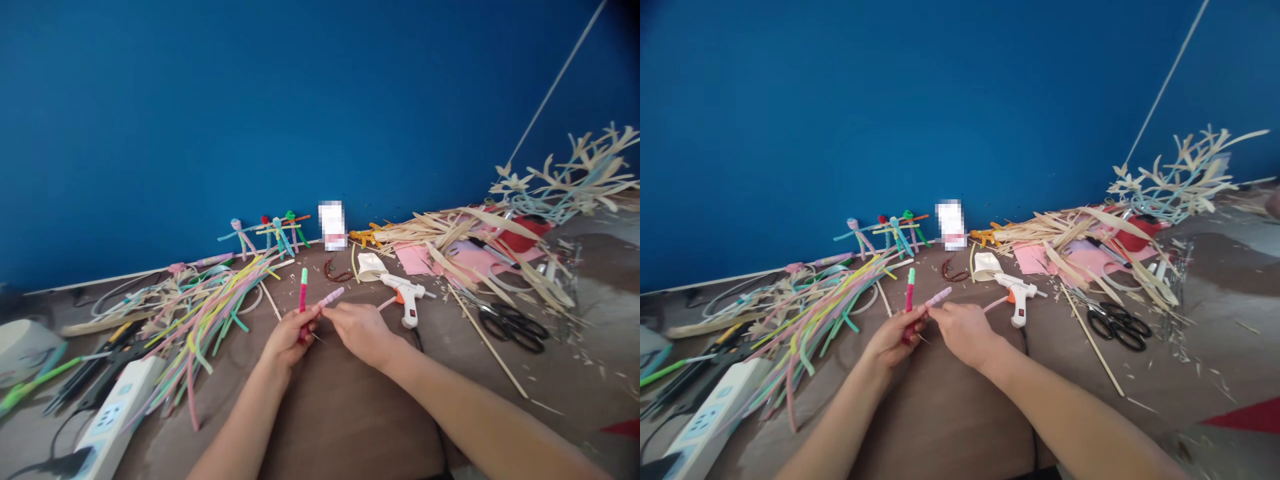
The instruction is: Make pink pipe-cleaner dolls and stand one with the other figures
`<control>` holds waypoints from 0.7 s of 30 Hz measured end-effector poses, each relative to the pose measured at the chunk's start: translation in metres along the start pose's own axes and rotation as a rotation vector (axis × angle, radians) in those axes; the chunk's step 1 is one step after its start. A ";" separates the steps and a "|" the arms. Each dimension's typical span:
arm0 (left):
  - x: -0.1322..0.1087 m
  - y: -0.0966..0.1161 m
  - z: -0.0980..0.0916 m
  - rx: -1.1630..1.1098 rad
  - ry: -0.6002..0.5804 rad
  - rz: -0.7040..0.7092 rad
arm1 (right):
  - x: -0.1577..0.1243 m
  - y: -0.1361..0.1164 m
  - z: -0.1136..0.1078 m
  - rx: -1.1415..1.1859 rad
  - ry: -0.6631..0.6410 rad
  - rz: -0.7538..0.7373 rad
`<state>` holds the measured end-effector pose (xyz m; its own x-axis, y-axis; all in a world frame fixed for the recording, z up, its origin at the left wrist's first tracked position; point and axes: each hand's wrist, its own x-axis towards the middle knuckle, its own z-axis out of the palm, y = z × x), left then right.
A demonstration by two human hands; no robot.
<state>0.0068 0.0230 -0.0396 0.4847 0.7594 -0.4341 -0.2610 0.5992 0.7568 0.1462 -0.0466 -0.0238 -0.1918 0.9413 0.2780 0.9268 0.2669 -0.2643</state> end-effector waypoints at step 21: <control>0.000 -0.002 0.005 0.088 0.124 0.379 | 0.007 0.020 -0.007 1.152 -0.262 0.116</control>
<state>0.0115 0.0203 -0.0387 0.2625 0.9503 -0.1676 -0.3268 0.2510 0.9111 0.1653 -0.0358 -0.0205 -0.3101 0.9500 0.0354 0.1320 0.0799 -0.9880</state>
